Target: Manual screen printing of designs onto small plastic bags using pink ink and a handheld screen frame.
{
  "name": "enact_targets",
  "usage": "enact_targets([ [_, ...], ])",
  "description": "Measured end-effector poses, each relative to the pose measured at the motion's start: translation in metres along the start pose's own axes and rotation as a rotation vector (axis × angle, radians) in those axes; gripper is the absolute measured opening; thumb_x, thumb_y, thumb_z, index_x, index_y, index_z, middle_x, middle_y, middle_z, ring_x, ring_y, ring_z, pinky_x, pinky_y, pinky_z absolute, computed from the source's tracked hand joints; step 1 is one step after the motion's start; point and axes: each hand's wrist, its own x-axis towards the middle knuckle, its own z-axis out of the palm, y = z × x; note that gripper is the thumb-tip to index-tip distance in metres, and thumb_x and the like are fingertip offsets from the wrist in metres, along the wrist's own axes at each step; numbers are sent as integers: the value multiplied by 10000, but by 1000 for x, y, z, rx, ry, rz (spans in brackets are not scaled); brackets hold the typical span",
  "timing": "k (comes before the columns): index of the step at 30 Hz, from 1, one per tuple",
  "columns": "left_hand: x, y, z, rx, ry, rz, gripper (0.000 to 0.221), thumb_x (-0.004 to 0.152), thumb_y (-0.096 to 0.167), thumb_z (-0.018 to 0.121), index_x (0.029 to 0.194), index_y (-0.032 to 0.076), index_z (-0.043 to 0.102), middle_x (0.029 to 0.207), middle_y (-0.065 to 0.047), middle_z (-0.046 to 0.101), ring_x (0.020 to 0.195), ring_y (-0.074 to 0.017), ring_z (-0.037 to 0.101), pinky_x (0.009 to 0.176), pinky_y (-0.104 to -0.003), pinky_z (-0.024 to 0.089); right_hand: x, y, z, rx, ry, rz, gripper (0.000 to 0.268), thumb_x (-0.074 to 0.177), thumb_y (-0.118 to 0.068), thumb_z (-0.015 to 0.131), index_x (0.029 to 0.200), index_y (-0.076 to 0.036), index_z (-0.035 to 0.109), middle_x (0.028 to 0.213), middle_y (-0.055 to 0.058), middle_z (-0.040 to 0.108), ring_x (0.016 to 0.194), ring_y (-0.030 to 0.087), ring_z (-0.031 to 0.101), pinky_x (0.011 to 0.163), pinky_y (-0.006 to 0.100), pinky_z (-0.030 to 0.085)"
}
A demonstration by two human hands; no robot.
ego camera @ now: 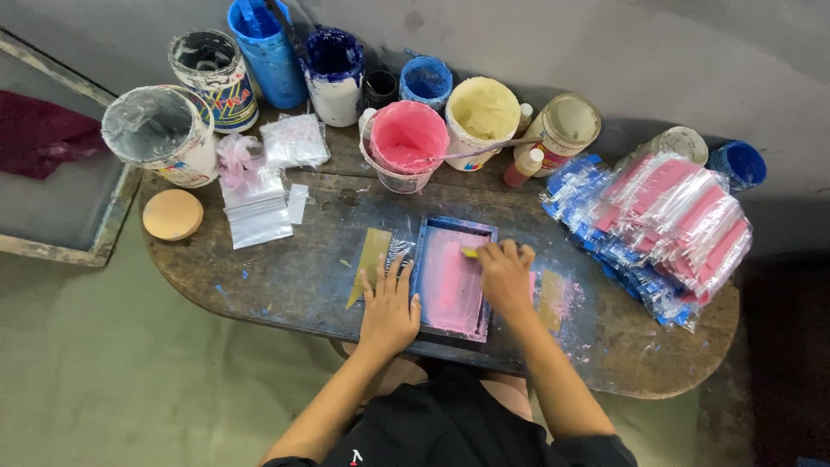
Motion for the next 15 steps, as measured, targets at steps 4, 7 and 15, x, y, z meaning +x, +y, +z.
enact_targets([
  [4, 0, 0, 1, -18, 3, 1, 571, 970, 284, 422, 1507, 93, 387, 1586, -198, 316, 1529, -435, 146, 1182, -662, -28, -33, -33, -24, 92, -20, -10, 256, 884, -72, 520, 1036, -197, 684, 941, -13, 637, 961, 204, 544, 902, 426, 297],
  [7, 0, 1, 0, -25, 12, -1, 562, 974, 274, 413, 1507, 97, 384, 1590, -196, 310, 1530, -432, 141, 1176, -666, -28, -57, -58, -41, 28, -4, -42, 245, 852, -81, 497, 1013, -173, 657, 888, 7, 587, 901, 208, 517, 861, 438, 271],
  [15, -1, -1, -1, -49, 14, -7, 561, 975, 287, 424, 1503, 101, 401, 1591, -190, 310, 1535, -425, 127, 1177, -656, -61, -58, -60, -48, 290, -155, 42, 190, 776, -136, 631, 908, -230, 730, 893, -27, 669, 946, 236, 556, 884, 476, 315],
])
